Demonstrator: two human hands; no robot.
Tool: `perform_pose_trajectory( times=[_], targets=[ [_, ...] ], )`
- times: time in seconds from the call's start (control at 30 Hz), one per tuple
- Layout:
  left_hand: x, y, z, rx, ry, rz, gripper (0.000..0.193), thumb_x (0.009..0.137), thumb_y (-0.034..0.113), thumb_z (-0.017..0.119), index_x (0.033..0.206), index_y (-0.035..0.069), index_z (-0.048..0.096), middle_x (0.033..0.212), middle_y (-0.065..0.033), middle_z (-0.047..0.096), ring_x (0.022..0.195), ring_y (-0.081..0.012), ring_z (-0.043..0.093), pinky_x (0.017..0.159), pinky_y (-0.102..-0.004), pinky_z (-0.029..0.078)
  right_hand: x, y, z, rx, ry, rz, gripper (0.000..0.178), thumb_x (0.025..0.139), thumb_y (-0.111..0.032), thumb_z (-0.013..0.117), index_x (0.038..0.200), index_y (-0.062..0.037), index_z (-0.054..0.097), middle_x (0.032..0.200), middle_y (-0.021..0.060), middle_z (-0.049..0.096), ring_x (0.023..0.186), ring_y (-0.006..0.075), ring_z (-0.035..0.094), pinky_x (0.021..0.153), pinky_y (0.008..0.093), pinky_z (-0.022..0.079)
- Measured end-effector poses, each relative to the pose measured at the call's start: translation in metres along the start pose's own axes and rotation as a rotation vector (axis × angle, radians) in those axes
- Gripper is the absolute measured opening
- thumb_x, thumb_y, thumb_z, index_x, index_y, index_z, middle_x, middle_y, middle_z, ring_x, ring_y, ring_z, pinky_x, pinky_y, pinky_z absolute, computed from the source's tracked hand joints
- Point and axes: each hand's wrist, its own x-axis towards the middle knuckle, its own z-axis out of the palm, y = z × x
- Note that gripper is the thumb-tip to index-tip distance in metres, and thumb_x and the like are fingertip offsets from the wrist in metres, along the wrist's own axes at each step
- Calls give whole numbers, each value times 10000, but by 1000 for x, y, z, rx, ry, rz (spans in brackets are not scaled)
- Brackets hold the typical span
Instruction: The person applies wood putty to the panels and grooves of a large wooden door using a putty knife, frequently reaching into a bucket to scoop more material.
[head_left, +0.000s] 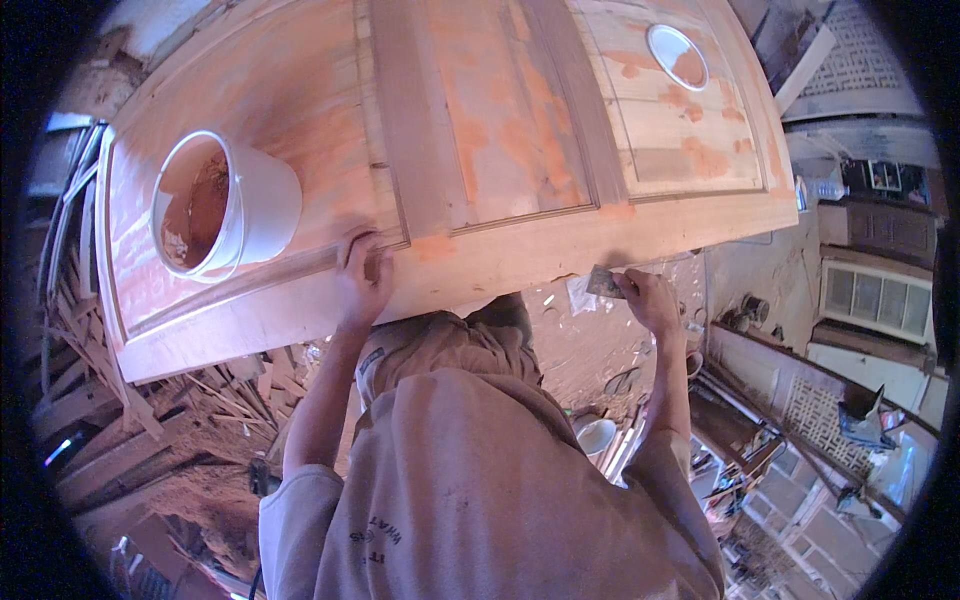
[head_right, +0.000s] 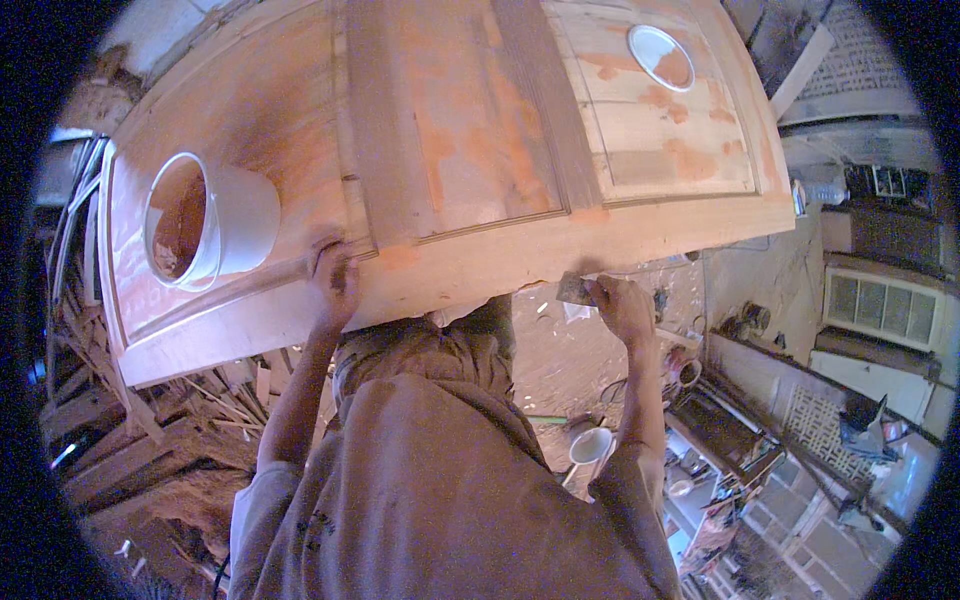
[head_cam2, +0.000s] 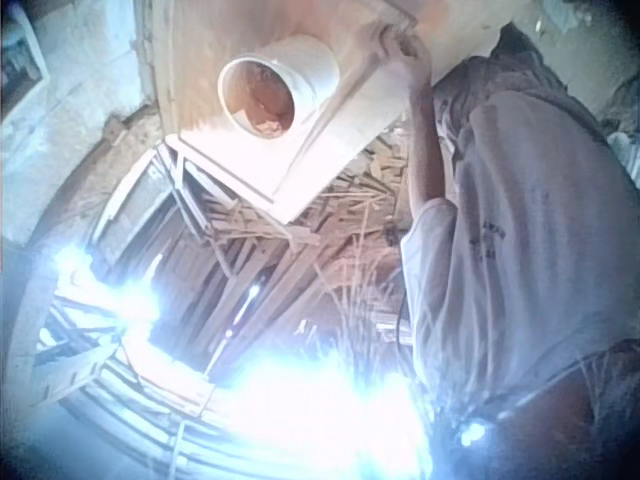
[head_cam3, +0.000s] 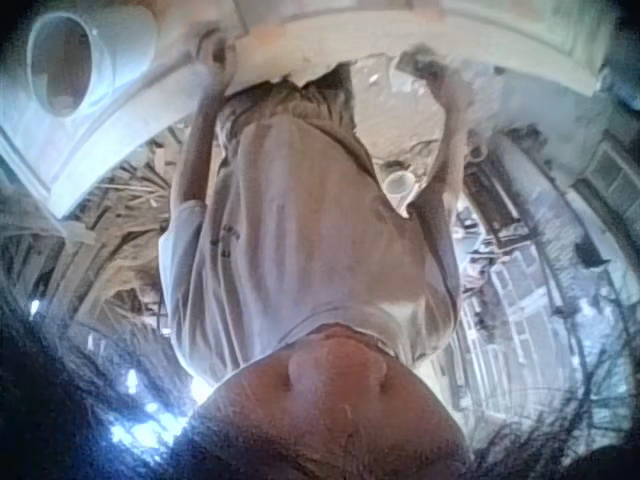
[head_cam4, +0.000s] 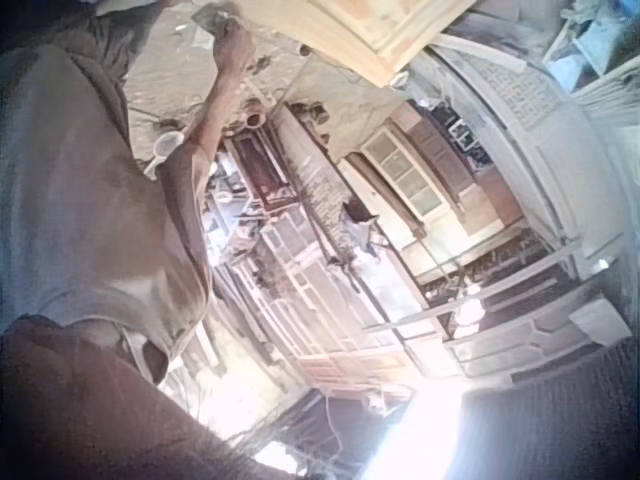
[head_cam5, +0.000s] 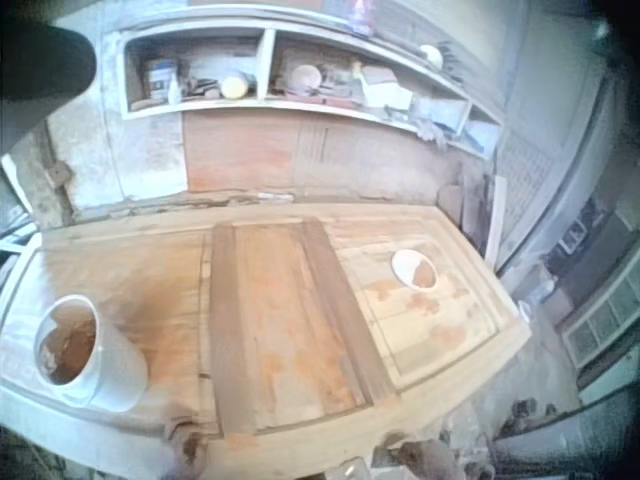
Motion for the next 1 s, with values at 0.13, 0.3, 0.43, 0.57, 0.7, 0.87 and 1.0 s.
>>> perform_pose_trajectory(
  times=[0.13, 0.3, 0.43, 0.57, 0.7, 0.87, 1.0],
  targets=[
    [-20, -6, -45, 85, 64, -84, 194, 862, 31, 650, 1051, 0, 620, 1111, -191, 620, 1042, -367, 611, 915, -421, 499, 16, -46, 2, 14, 79, -296, 213, 938, -327, 642, 1007, -149, 736, 862, 116, 720, 789, 370, 693, 709, 445, 558],
    [-62, -28, -115, 188, 225, -197, 180, 881, 22, 640, 1059, -1, 624, 1089, -199, 622, 1032, -371, 613, 921, -426, 492, 31, -126, 6, 89, -100, -472, 263, 959, -370, 608, 1046, -145, 711, 848, 161, 704, 810, 370, 685, 711, 478, 537],
    [-84, -71, -174, 376, 510, -377, 188, 889, 15, 645, 1074, -12, 624, 1081, -198, 626, 1034, -363, 612, 921, -430, 489, 43, -207, -15, 222, -167, -487, 271, 979, -333, 593, 1032, -86, 691, 812, 185, 681, 761, 377, 669, 678, 476, 513],
    [-68, -117, -200, 468, 492, -543, 316, 927, 154, 647, 1192, -3, 578, 1229, -213, 595, 1185, -372, 549, 1037, -468, 403, 61, -320, -63, 311, -17, -637, 242, 979, -218, 593, 1151, -53, 636, 892, 224, 681, 781, 397, 671, 690, 471, 523],
    [-73, -141, -200, 447, 492, -617, 398, 936, 235, 648, 1259, 24, 550, 1332, -201, 554, 1255, -381, 502, 1071, -485, 363, 70, -444, -77, 369, 256, -964, 326, 958, -141, 592, 1279, -87, 585, 952, 204, 667, 783, 379, 676, 691, 460, 534],
    [-69, -136, -200, 501, 435, -586, 395, 901, 239, 701, 1238, 57, 604, 1390, -167, 546, 1277, -382, 497, 1084, -499, 363, 92, -484, -79, -372, 206, -963, 522, 938, -57, 572, 1427, -230, 518, 906, 128, 585, 787, 324, 647, 686, 451, 532],
    [-71, -130, -199, 435, 535, -659, 349, 856, 204, 754, 1160, 55, 670, 1339, -157, 594, 1255, -369, 527, 1072, -482, 387, 87, -510, -98, -304, 131, -1051, 537, 898, -78, 603, 1419, -191, 535, 912, 126, 578, 812, 305, 665, 729, 448, 559]
  ],
)
